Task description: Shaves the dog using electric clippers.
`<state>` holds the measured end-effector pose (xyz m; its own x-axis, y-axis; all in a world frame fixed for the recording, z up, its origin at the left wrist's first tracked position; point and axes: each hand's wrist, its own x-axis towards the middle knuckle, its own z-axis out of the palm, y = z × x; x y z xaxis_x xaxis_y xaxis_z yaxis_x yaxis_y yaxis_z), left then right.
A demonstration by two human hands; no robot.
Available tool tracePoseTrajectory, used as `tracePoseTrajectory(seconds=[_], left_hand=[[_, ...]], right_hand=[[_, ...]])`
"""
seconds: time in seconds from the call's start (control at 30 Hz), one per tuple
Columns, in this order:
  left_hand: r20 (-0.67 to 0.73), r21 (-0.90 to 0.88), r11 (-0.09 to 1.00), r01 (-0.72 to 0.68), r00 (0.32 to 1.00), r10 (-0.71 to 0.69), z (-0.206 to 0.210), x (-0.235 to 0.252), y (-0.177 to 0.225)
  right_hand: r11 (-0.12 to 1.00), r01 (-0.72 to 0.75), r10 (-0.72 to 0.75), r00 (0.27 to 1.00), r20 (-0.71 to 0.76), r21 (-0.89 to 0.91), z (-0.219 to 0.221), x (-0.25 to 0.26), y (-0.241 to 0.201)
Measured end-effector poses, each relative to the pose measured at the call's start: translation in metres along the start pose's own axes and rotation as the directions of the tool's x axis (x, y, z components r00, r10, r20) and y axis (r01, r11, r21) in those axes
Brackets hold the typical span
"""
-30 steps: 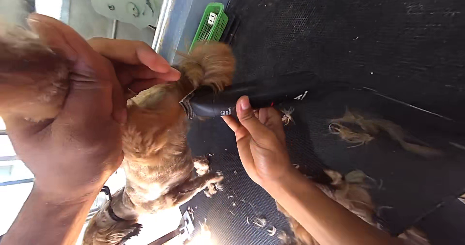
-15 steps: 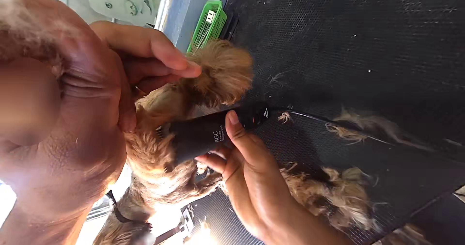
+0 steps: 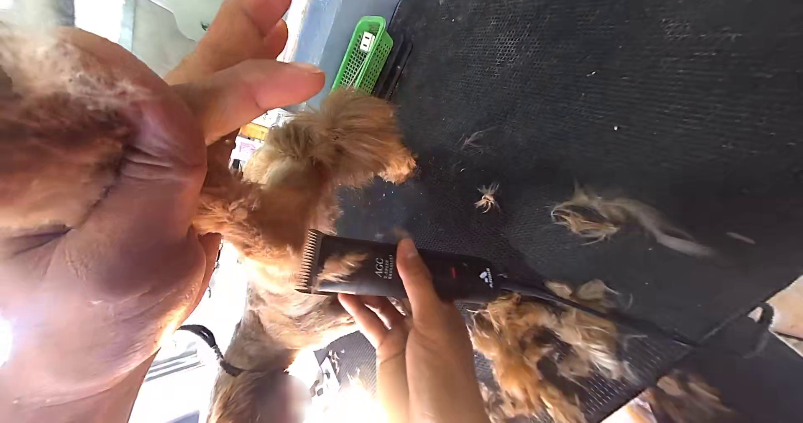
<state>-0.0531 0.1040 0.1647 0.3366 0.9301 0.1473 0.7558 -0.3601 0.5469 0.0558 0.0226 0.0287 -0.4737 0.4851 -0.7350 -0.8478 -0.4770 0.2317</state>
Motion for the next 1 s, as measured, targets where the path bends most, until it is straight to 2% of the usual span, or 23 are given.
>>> tracePoseTrajectory(seconds=[0.1,0.23,0.3,0.37,0.47,0.57,0.67,0.77,0.83,0.9,1.0], left_hand=[[0.013,0.013,1.0,0.0,1.0,0.0,0.002,-0.002,0.004],[-0.029,0.017,0.985,0.17,0.985,-0.17,-0.004,-0.013,0.018],[-0.019,-0.048,0.982,0.181,0.983,-0.182,-0.006,-0.015,0.018],[0.01,-0.126,0.979,0.16,0.987,-0.16,-0.007,-0.014,0.016],[0.016,-0.04,0.99,0.138,0.99,-0.138,-0.006,-0.012,0.017],[0.053,-0.059,0.985,0.165,0.985,-0.162,0.001,-0.009,0.025],[0.073,-0.029,0.989,0.146,0.987,-0.144,0.003,-0.01,0.029],[0.054,0.029,0.993,0.112,0.992,-0.114,-0.002,-0.014,0.026],[0.003,-0.001,0.996,0.085,0.996,-0.085,-0.004,-0.019,0.021],[-0.079,-0.008,0.997,0.08,0.994,-0.08,-0.005,-0.023,0.018],[-0.073,0.029,0.993,0.114,0.991,-0.111,-0.01,-0.025,0.015]], right_hand=[[0.995,-0.075,0.069,0.994,0.083,0.07,0.019,-0.012,0.004],[0.949,-0.248,0.193,0.945,0.263,0.195,0.038,-0.027,-0.005],[0.945,-0.276,0.203,0.916,0.347,0.174,0.036,-0.023,-0.011],[0.978,-0.187,0.147,0.933,0.328,0.094,0.028,-0.009,-0.013],[0.998,-0.06,0.057,0.984,0.168,0.01,0.018,0.017,-0.012],[0.997,-0.074,0.078,0.984,0.159,-0.03,0.017,0.026,-0.008],[0.988,-0.151,0.153,0.951,0.27,-0.028,0.027,0.014,-0.006],[0.959,-0.281,0.269,0.875,0.402,-0.03,0.04,-0.003,-0.018],[0.943,-0.332,0.305,0.818,0.488,-0.032,0.043,-0.007,-0.027],[0.967,-0.247,0.245,0.825,0.509,-0.065,0.037,0.001,-0.032],[0.996,-0.061,0.083,0.909,0.409,-0.067,0.018,0.031,-0.032]])
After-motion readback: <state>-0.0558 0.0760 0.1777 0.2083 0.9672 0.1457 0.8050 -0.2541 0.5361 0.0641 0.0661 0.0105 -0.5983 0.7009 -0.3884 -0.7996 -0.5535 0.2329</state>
